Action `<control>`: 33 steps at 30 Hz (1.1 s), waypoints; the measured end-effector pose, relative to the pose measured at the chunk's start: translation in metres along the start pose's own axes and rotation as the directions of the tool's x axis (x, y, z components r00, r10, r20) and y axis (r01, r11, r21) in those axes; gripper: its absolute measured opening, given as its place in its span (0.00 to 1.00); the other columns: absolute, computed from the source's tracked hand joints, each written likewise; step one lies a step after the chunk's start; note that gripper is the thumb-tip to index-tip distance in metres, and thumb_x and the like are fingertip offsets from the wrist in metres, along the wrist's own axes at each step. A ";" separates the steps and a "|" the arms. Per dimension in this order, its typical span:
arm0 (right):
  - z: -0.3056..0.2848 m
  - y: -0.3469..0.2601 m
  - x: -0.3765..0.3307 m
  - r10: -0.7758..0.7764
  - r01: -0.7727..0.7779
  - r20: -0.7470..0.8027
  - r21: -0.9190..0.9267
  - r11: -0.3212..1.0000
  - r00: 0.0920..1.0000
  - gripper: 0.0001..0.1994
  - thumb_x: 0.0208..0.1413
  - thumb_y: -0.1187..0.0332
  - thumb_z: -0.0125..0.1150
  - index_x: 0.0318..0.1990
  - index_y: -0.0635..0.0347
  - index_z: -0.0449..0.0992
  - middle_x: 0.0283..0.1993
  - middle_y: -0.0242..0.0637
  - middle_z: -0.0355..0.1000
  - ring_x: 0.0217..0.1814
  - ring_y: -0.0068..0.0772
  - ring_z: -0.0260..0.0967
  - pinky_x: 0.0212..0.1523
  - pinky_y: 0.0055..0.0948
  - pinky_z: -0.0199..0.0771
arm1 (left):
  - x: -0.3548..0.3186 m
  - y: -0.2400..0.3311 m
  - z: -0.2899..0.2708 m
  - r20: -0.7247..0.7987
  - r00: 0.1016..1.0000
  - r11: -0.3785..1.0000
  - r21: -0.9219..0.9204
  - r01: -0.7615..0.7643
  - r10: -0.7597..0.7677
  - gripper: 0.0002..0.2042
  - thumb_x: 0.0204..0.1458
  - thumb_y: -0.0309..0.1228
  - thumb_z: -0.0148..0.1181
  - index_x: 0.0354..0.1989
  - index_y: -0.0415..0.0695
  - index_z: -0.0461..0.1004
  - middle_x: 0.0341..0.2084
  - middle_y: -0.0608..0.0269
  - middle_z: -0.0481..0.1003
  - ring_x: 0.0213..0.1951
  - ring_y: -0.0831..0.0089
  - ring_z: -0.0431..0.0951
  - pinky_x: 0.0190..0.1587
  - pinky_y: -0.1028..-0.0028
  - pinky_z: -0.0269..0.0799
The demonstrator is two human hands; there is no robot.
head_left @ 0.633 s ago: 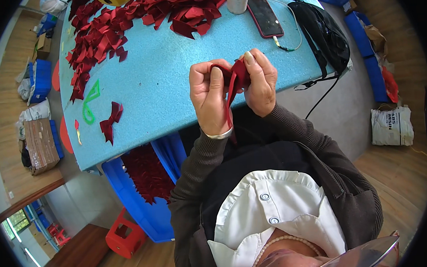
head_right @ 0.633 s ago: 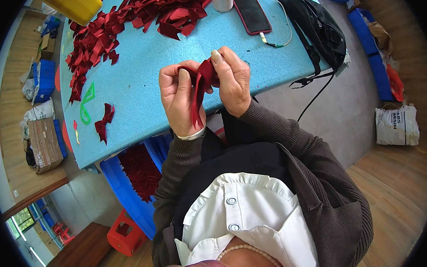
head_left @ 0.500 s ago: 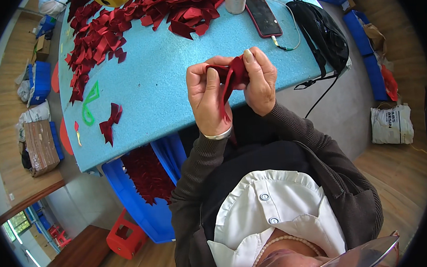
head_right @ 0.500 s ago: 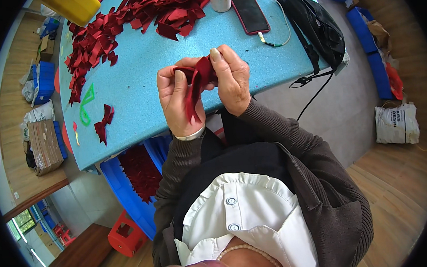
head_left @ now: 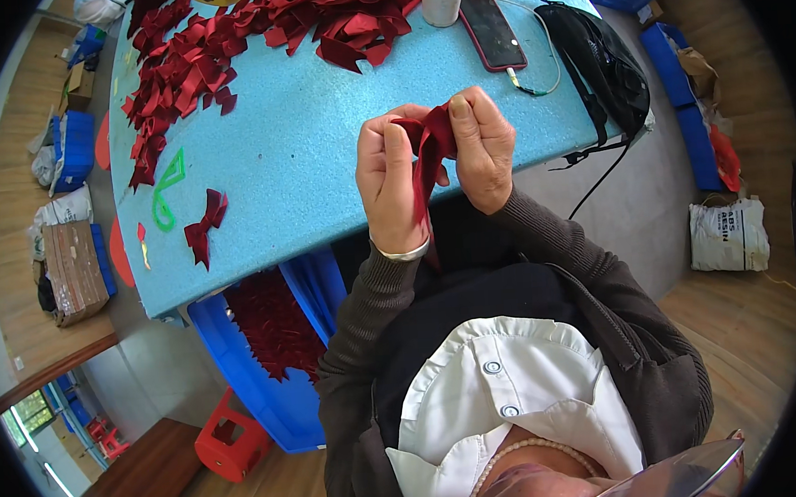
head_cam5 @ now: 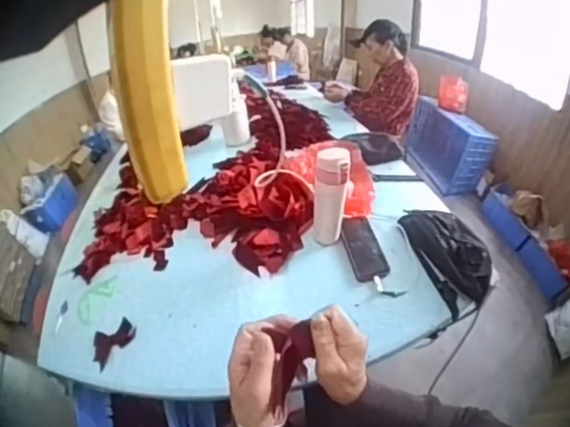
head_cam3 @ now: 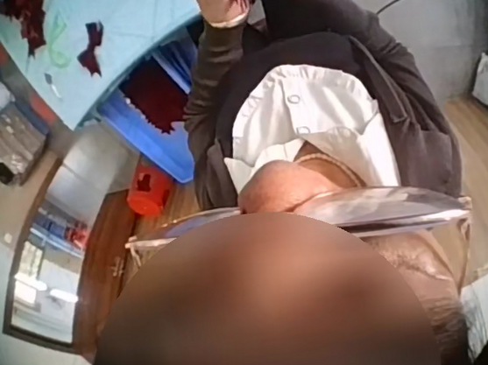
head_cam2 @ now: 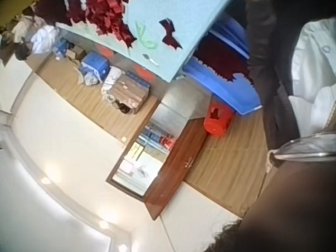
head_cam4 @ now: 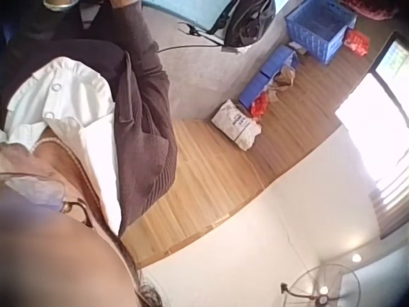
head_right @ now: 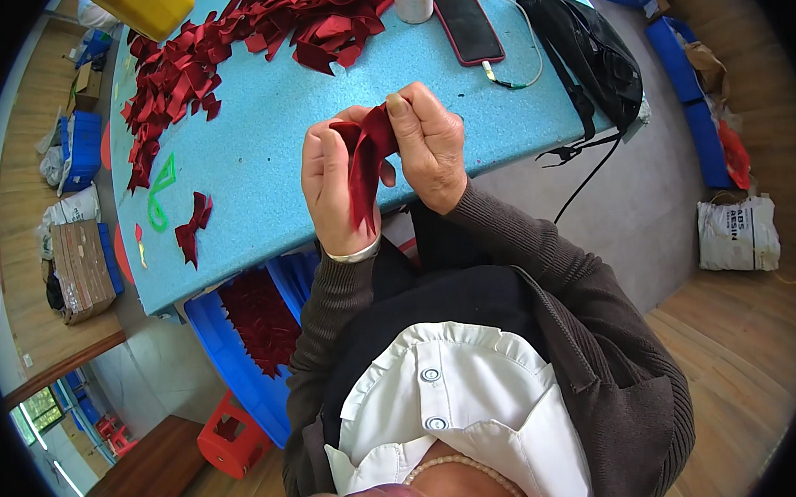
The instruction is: Applying hot glue to fabric strips and folding them to create finished bows.
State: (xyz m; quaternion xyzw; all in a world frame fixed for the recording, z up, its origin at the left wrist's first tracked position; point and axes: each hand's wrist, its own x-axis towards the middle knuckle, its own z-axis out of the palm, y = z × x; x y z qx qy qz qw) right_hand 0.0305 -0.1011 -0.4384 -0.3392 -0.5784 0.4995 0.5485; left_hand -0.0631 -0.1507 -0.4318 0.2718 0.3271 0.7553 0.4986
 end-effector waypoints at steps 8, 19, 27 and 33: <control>-0.005 0.006 -0.003 0.121 -0.122 0.018 0.100 0.987 0.992 0.12 0.65 0.67 0.45 0.29 0.60 0.68 0.24 0.24 0.61 0.27 0.13 0.55 0.26 0.19 0.58 | 0.001 -0.002 -0.008 0.125 0.992 0.992 0.116 -0.050 0.035 0.11 0.53 0.18 0.60 0.39 0.41 0.64 0.43 0.62 0.71 0.34 0.82 0.73 0.28 0.84 0.71; -0.018 0.002 -0.009 0.232 -0.256 0.120 0.273 0.927 0.965 0.07 0.61 0.69 0.46 0.38 0.63 0.69 0.29 0.28 0.67 0.28 0.14 0.60 0.28 0.16 0.59 | -0.002 -0.004 -0.007 -0.058 0.995 0.995 -0.072 0.076 -0.080 0.07 0.58 0.24 0.57 0.39 0.45 0.64 0.42 0.64 0.71 0.35 0.84 0.73 0.26 0.86 0.70; -0.017 -0.001 -0.014 0.084 -0.112 0.182 0.151 0.982 0.980 0.06 0.58 0.77 0.48 0.42 0.64 0.67 0.29 0.28 0.67 0.26 0.12 0.59 0.26 0.16 0.59 | -0.006 -0.009 -0.007 -0.107 0.993 0.998 -0.040 0.038 -0.042 0.04 0.61 0.28 0.54 0.40 0.46 0.65 0.44 0.63 0.73 0.35 0.83 0.74 0.23 0.85 0.65; -0.010 0.006 -0.015 0.033 -0.030 0.134 -0.027 0.999 0.990 0.05 0.59 0.78 0.46 0.41 0.65 0.67 0.28 0.27 0.67 0.23 0.12 0.57 0.24 0.17 0.58 | -0.007 -0.012 -0.006 -0.150 0.988 1.000 0.008 0.029 -0.027 0.04 0.61 0.29 0.53 0.39 0.47 0.65 0.43 0.63 0.73 0.34 0.84 0.75 0.23 0.88 0.67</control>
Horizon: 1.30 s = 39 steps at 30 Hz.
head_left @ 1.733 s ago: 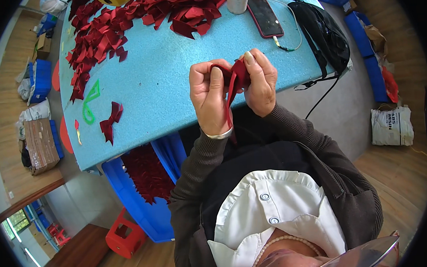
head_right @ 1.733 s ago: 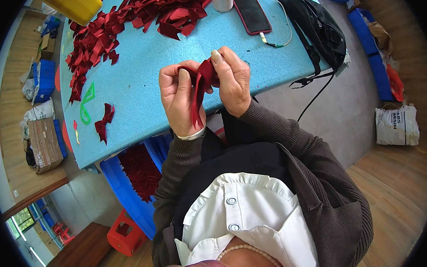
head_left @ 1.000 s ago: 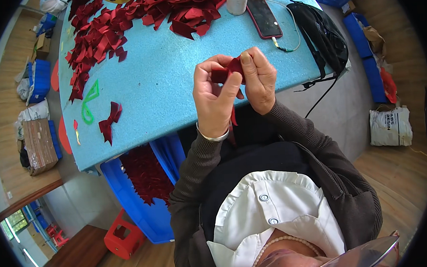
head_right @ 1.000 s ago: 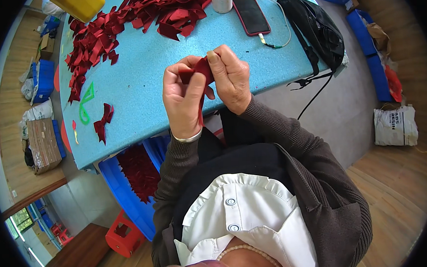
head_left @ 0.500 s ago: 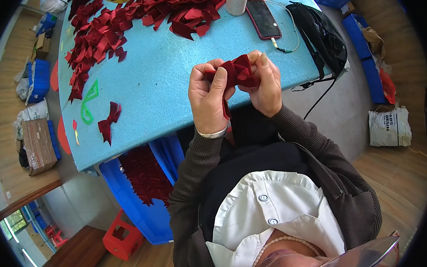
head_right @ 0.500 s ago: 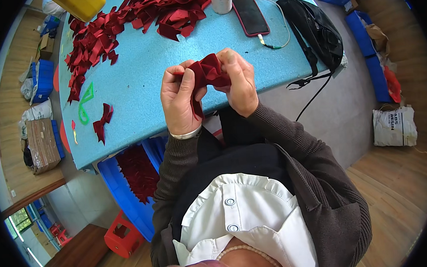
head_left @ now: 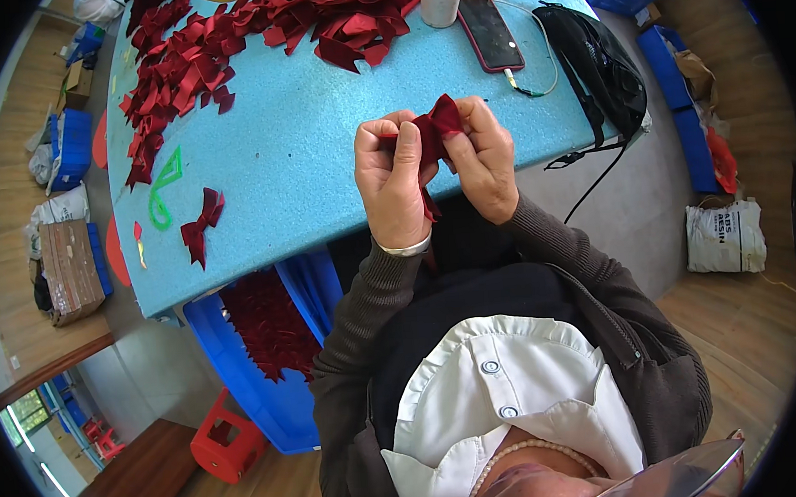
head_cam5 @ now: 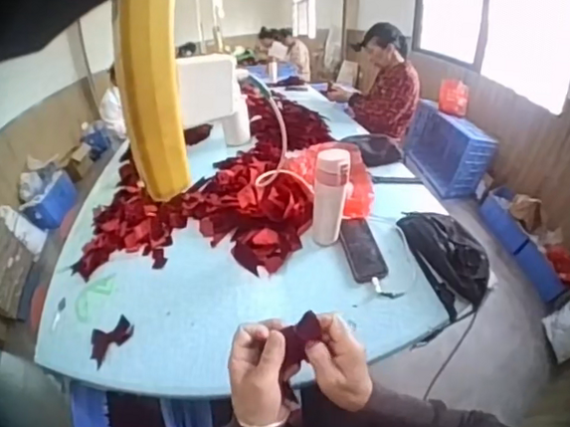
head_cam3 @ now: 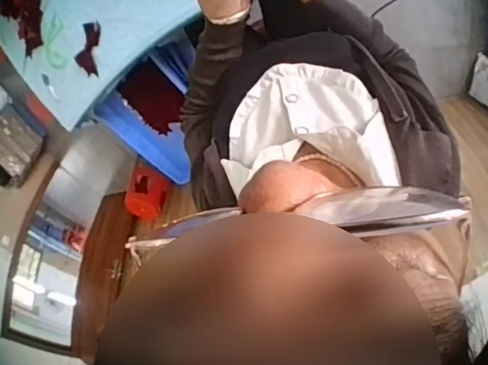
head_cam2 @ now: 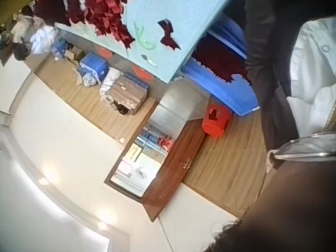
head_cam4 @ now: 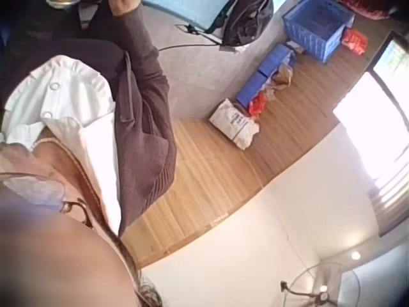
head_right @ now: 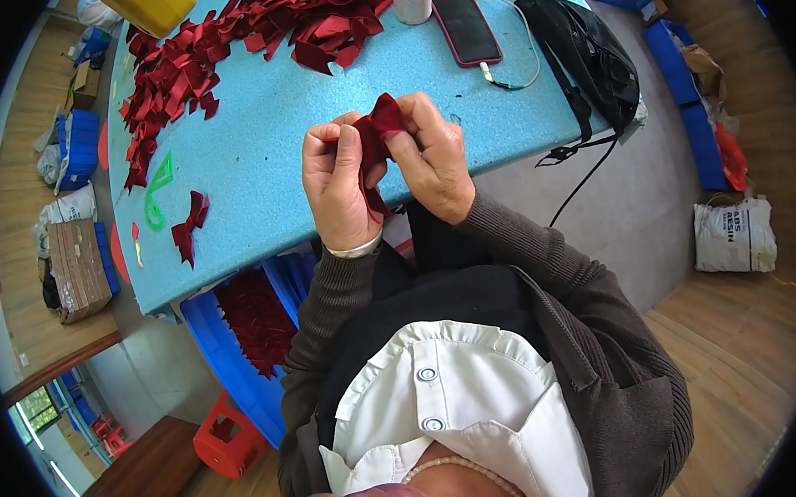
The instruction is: Applying hot glue to fabric strips and folding them to create finished bows.
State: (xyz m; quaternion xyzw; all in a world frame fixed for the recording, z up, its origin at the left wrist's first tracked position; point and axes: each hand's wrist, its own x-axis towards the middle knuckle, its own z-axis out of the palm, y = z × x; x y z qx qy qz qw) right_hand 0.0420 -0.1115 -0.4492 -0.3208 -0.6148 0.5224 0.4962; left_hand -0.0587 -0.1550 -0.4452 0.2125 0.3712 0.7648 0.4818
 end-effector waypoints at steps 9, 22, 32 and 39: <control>0.003 0.012 0.000 -0.111 0.098 -0.081 -0.141 0.985 0.991 0.10 0.57 0.81 0.44 0.45 0.66 0.68 0.29 0.32 0.69 0.27 0.17 0.64 0.27 0.19 0.65 | 0.004 -0.001 0.000 -0.069 0.998 1.000 0.028 0.010 -0.008 0.06 0.61 0.31 0.54 0.38 0.47 0.64 0.41 0.66 0.72 0.34 0.86 0.72 0.26 0.88 0.71; -0.001 0.010 0.008 -0.142 0.139 -0.003 -0.193 0.971 0.990 0.12 0.57 0.81 0.46 0.48 0.67 0.68 0.36 0.38 0.74 0.34 0.23 0.73 0.35 0.23 0.74 | 0.008 -0.002 -0.009 0.056 0.997 0.999 -0.012 0.049 -0.048 0.07 0.59 0.29 0.58 0.40 0.43 0.67 0.36 0.66 0.72 0.28 0.85 0.69 0.24 0.84 0.65; 0.005 0.023 0.005 -0.069 0.063 -0.048 -0.107 0.992 0.996 0.09 0.62 0.76 0.50 0.49 0.66 0.69 0.34 0.37 0.76 0.34 0.19 0.73 0.33 0.21 0.74 | 0.006 0.000 -0.017 0.118 0.986 0.985 0.139 0.104 -0.121 0.16 0.51 0.23 0.65 0.45 0.40 0.65 0.34 0.65 0.71 0.31 0.83 0.70 0.30 0.83 0.68; 0.017 0.018 0.002 0.001 -0.002 -0.014 -0.046 0.999 1.000 0.10 0.62 0.75 0.50 0.49 0.66 0.69 0.33 0.37 0.76 0.35 0.19 0.74 0.34 0.21 0.74 | 0.005 0.004 -0.027 0.049 0.994 0.994 0.046 0.096 -0.098 0.15 0.51 0.22 0.65 0.43 0.40 0.65 0.34 0.65 0.71 0.32 0.83 0.71 0.32 0.83 0.69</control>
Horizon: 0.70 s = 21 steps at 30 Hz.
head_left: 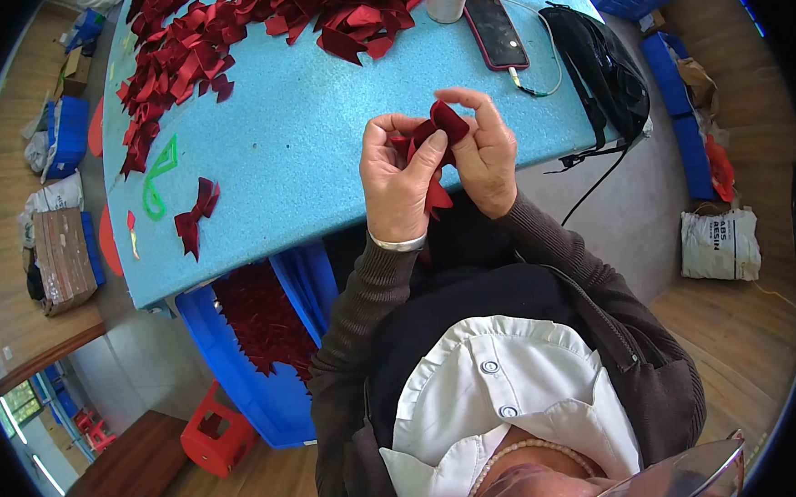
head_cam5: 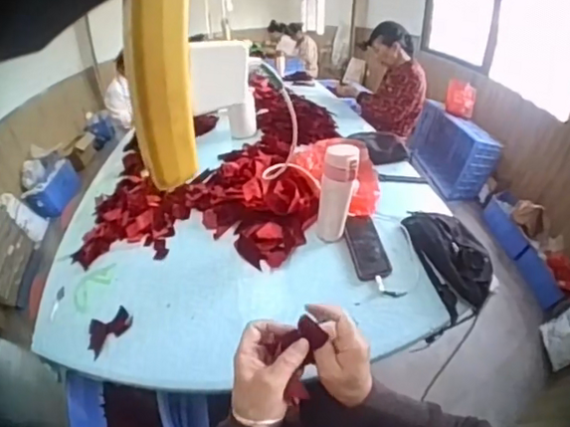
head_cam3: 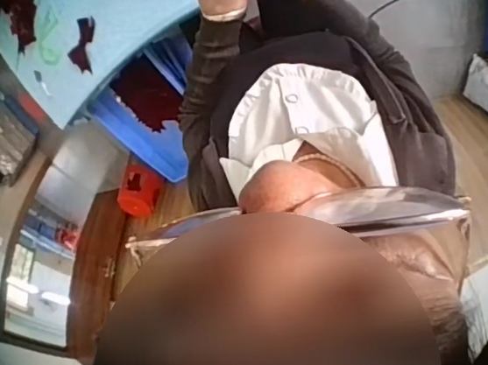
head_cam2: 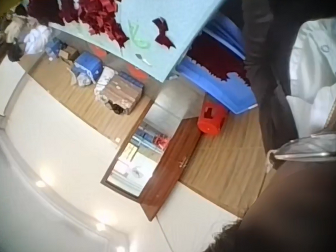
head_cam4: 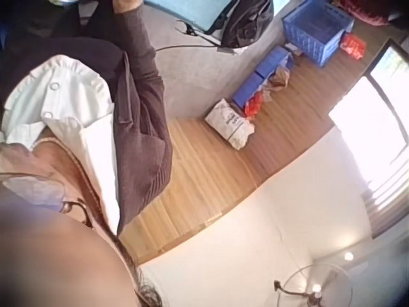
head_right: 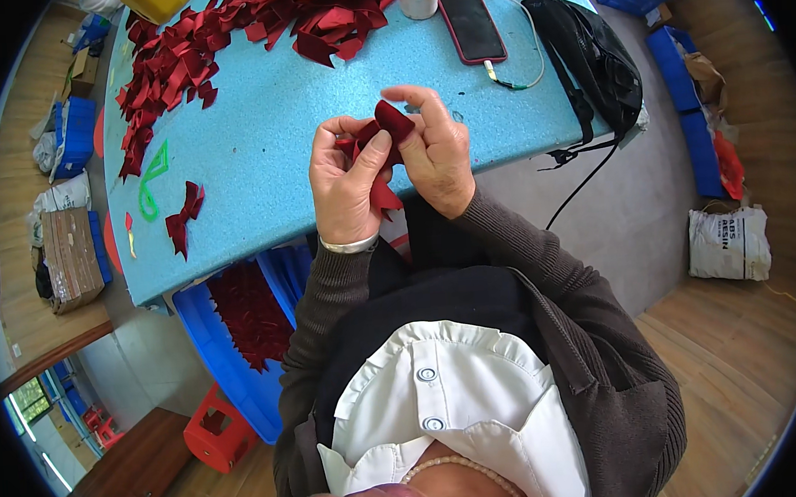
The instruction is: Applying hot glue to fabric strips and folding them to create finished bows.
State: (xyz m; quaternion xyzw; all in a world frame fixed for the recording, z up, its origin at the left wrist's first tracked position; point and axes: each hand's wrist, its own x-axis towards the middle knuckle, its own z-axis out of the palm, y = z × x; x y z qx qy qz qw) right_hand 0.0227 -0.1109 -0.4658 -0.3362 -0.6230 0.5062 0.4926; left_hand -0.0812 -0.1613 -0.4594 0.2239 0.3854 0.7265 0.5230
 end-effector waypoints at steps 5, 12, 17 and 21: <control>-0.005 0.005 0.005 -0.231 0.245 0.087 -0.204 0.948 0.969 0.11 0.62 0.76 0.48 0.51 0.66 0.67 0.33 0.38 0.76 0.33 0.20 0.73 0.32 0.22 0.74 | -0.001 0.004 -0.005 0.060 0.998 0.977 0.206 -0.049 0.038 0.14 0.51 0.22 0.64 0.41 0.40 0.64 0.35 0.63 0.71 0.34 0.82 0.72 0.32 0.82 0.71; -0.011 0.015 -0.002 0.019 -0.022 -0.055 -0.058 0.998 0.998 0.12 0.63 0.77 0.42 0.52 0.64 0.65 0.37 0.34 0.72 0.35 0.20 0.71 0.35 0.19 0.72 | -0.013 -0.007 -0.005 -0.040 0.941 0.907 0.283 -0.312 0.336 0.12 0.53 0.23 0.62 0.40 0.40 0.65 0.33 0.62 0.71 0.31 0.82 0.72 0.28 0.81 0.72; -0.007 0.018 0.003 0.110 -0.106 0.014 0.385 0.917 0.994 0.10 0.65 0.74 0.42 0.51 0.63 0.66 0.39 0.34 0.72 0.37 0.22 0.72 0.36 0.21 0.74 | -0.024 0.009 -0.023 -0.039 0.999 0.992 0.123 -0.028 0.034 0.08 0.56 0.23 0.60 0.39 0.39 0.66 0.33 0.63 0.72 0.30 0.81 0.74 0.25 0.81 0.72; 0.009 0.007 0.000 0.259 -0.212 -0.012 0.538 0.816 0.966 0.11 0.66 0.72 0.42 0.51 0.63 0.66 0.43 0.35 0.72 0.41 0.23 0.73 0.38 0.23 0.77 | -0.029 0.017 -0.030 -0.012 0.997 0.996 -0.062 0.071 -0.072 0.07 0.57 0.23 0.57 0.40 0.38 0.67 0.34 0.62 0.73 0.30 0.81 0.74 0.25 0.81 0.71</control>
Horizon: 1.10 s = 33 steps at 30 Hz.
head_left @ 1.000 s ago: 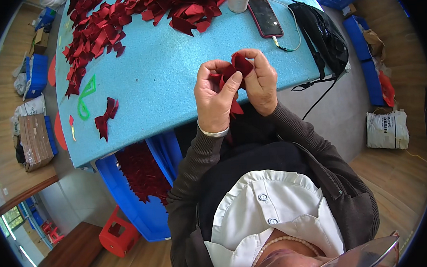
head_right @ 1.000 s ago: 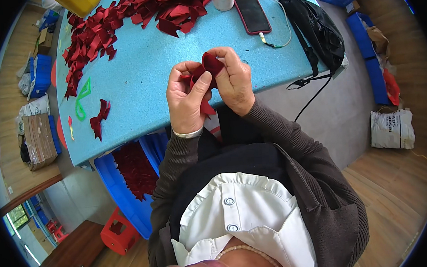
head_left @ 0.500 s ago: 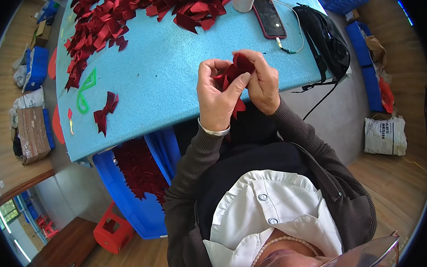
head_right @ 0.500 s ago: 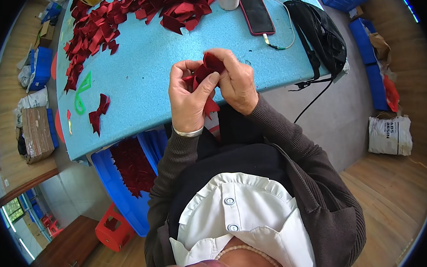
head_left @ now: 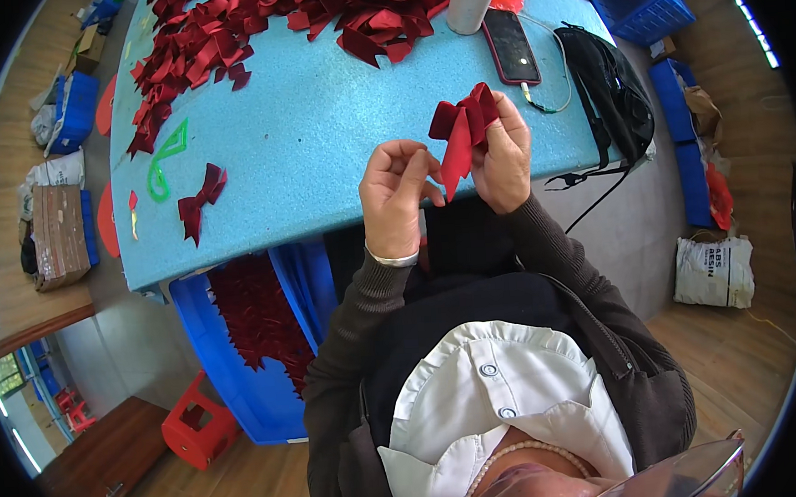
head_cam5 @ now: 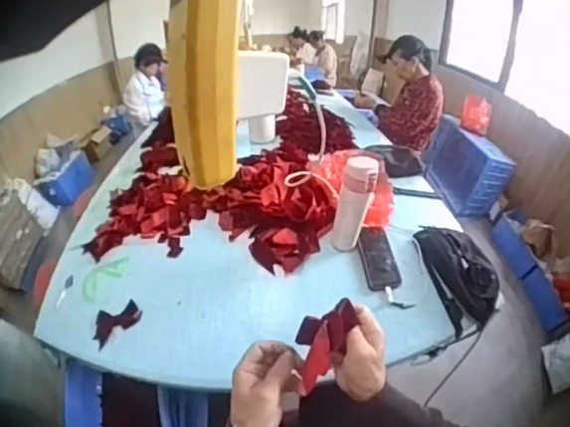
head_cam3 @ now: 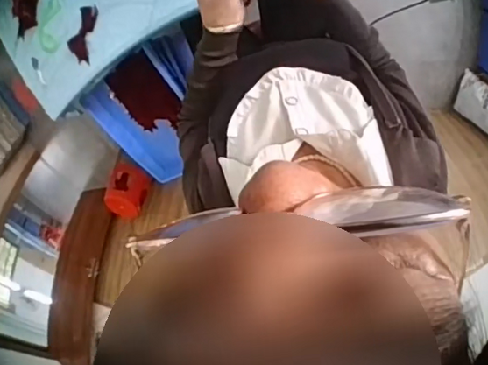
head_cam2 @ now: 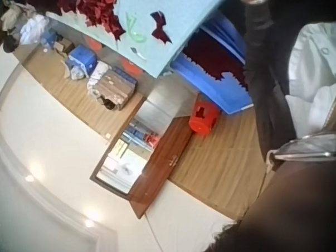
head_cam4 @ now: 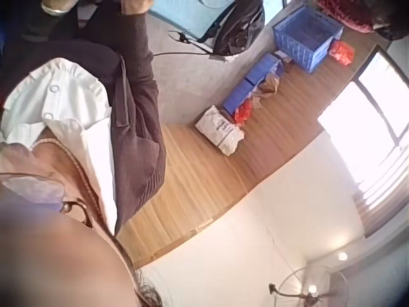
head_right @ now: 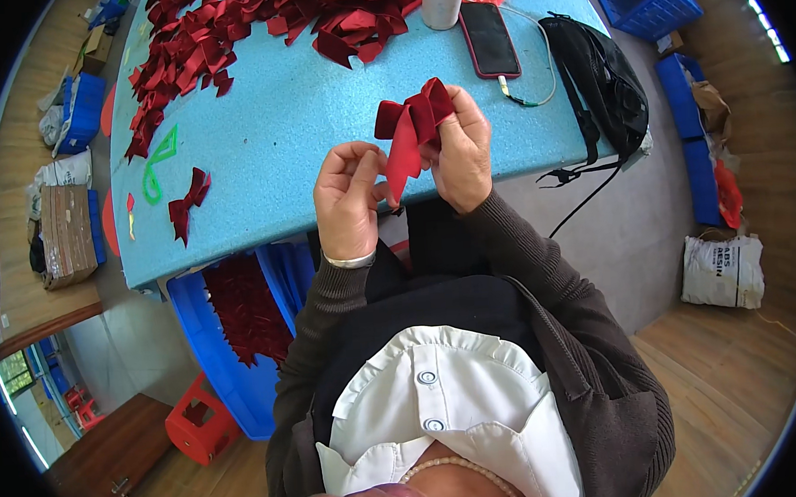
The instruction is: Applying hot glue to fabric strips and folding them to create finished bows.
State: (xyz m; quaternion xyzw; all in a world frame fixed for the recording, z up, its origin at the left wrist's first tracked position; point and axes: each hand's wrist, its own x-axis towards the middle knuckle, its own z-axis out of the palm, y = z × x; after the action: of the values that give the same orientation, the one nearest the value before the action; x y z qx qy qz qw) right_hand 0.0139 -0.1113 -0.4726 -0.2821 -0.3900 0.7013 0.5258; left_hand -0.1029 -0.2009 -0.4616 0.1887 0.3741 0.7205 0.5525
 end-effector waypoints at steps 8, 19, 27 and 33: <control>0.009 0.011 -0.016 0.074 -0.075 0.028 0.039 0.996 0.997 0.11 0.66 0.71 0.43 0.52 0.62 0.66 0.45 0.37 0.72 0.43 0.25 0.73 0.41 0.23 0.78 | 0.002 -0.002 -0.004 0.099 0.962 0.940 0.211 -0.269 0.254 0.08 0.57 0.21 0.56 0.44 0.36 0.67 0.36 0.62 0.73 0.31 0.82 0.74 0.28 0.83 0.72; 0.014 0.013 -0.022 0.090 -0.097 0.070 0.096 0.991 0.993 0.11 0.65 0.71 0.40 0.51 0.62 0.66 0.42 0.38 0.73 0.37 0.24 0.73 0.33 0.25 0.78 | -0.005 0.010 -0.009 0.221 0.935 0.902 0.274 -0.334 0.279 0.09 0.58 0.21 0.55 0.46 0.36 0.67 0.39 0.61 0.73 0.37 0.81 0.75 0.36 0.82 0.73; 0.014 0.016 -0.021 0.052 -0.056 0.046 0.073 0.996 0.998 0.10 0.66 0.69 0.45 0.49 0.62 0.67 0.43 0.36 0.73 0.38 0.24 0.73 0.35 0.22 0.77 | -0.002 0.012 -0.008 0.298 0.874 0.703 0.519 -0.487 0.385 0.11 0.57 0.23 0.57 0.47 0.36 0.67 0.38 0.60 0.73 0.34 0.80 0.74 0.34 0.81 0.72; 0.012 0.015 -0.022 0.059 -0.061 0.029 0.058 0.996 0.998 0.10 0.66 0.69 0.45 0.50 0.62 0.67 0.42 0.37 0.73 0.36 0.25 0.73 0.32 0.21 0.76 | 0.000 0.013 -0.003 0.349 0.831 0.588 0.588 -0.555 0.434 0.10 0.56 0.23 0.57 0.45 0.35 0.68 0.37 0.60 0.73 0.34 0.80 0.75 0.35 0.80 0.72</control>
State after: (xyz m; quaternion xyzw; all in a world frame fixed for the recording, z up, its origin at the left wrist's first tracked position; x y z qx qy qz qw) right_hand 0.0026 -0.1371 -0.4789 -0.2685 -0.3674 0.7318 0.5074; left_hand -0.1132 -0.2032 -0.4539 0.5301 0.4909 0.6433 0.2534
